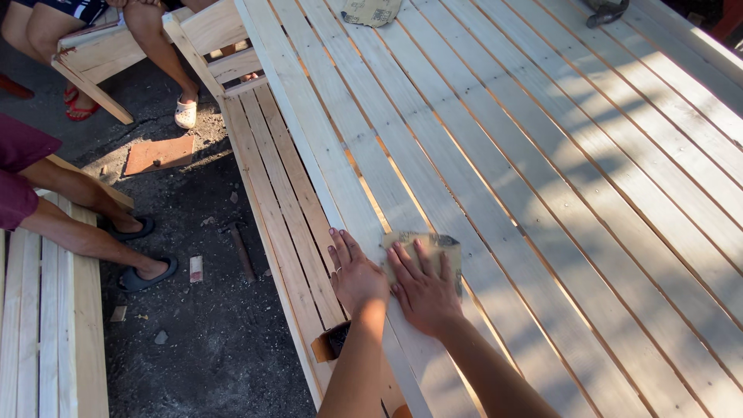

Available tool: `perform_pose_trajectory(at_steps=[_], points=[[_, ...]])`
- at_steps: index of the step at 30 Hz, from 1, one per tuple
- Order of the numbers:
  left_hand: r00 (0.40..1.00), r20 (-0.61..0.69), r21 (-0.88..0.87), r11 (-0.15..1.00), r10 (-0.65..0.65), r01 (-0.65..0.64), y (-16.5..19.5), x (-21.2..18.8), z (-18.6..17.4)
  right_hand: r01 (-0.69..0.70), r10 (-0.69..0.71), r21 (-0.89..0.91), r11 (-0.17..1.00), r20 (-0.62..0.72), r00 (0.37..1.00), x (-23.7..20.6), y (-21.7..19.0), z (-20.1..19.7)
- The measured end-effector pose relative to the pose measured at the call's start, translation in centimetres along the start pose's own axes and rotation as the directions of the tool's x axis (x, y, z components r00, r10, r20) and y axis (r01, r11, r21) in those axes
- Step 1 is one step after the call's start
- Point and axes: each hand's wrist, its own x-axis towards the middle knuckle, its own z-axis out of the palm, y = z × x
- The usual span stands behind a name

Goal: The person sands the slatted surface of a wooden bench frame using a sanding block, rubbing along the slats and then working along the edge rail and corners. They move around the frame to sand different sections, at one point picking up the block after setting it down and continuing on the edge boards.

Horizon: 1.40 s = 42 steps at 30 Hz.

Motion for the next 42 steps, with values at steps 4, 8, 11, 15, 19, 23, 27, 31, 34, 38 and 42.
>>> perform_pose_trajectory(at_steps=[4, 8, 11, 15, 19, 23, 27, 31, 34, 38, 42], points=[[0.994, 0.103, 0.047, 0.999, -0.030, 0.026, 0.4, -0.6, -1.4, -0.008, 0.011, 0.021, 1.000, -0.135, 0.991, -13.8, -0.8, -0.2], [0.998, 0.046, 0.213, 0.976, 0.032, -0.041, 0.4, -0.7, -1.5, -0.024, 0.044, 0.105, 0.994, -0.198, 0.979, -17.8, -0.9, -0.4], [0.993, 0.109, 0.260, 0.962, 0.052, -0.079, 0.1, -0.3, -0.7, -0.118, 0.118, 0.000, 0.993, 0.010, 0.993, -14.1, -0.5, -0.5], [0.997, 0.022, 0.028, 0.997, 0.078, -0.078, -0.4, 0.4, 0.7, -0.147, 0.149, -0.025, 0.989, 0.093, 0.985, -3.6, 1.1, -0.4], [0.999, 0.049, -0.066, 0.998, 0.023, -0.020, -0.7, 0.8, 1.4, -0.224, 0.224, -0.033, 0.974, 0.017, 0.974, 8.3, 2.1, -0.2], [0.997, 0.081, -0.051, 0.999, 0.009, -0.005, -0.3, 1.2, 1.0, -0.152, 0.152, -0.001, 0.988, 0.005, 0.988, 15.6, 2.0, -0.4], [0.989, 0.140, -0.037, 0.998, -0.042, 0.047, 0.1, 1.3, -0.1, -0.122, 0.123, 0.049, 0.991, -0.013, 0.992, 13.6, 2.3, 0.0], [0.992, 0.123, -0.127, 0.992, -0.003, 0.019, 0.0, 1.3, -0.7, -0.152, 0.155, 0.151, 0.977, -0.008, 0.988, 11.0, 3.3, 0.4], [0.993, 0.116, -0.132, 0.991, 0.003, 0.012, -0.1, 1.5, -0.8, -0.170, 0.181, 0.279, 0.945, -0.013, 0.983, 12.8, 4.1, 0.6], [0.994, 0.103, -0.143, 0.990, 0.024, -0.009, -0.1, 1.9, -0.9, -0.041, 0.096, 0.375, 0.926, -0.129, 0.987, 17.1, 4.8, 1.1], [0.990, 0.143, -0.140, 0.990, 0.006, 0.014, 0.0, 1.9, -1.1, -0.020, 0.081, 0.420, 0.907, -0.129, 0.988, 16.4, 5.3, 2.2]])
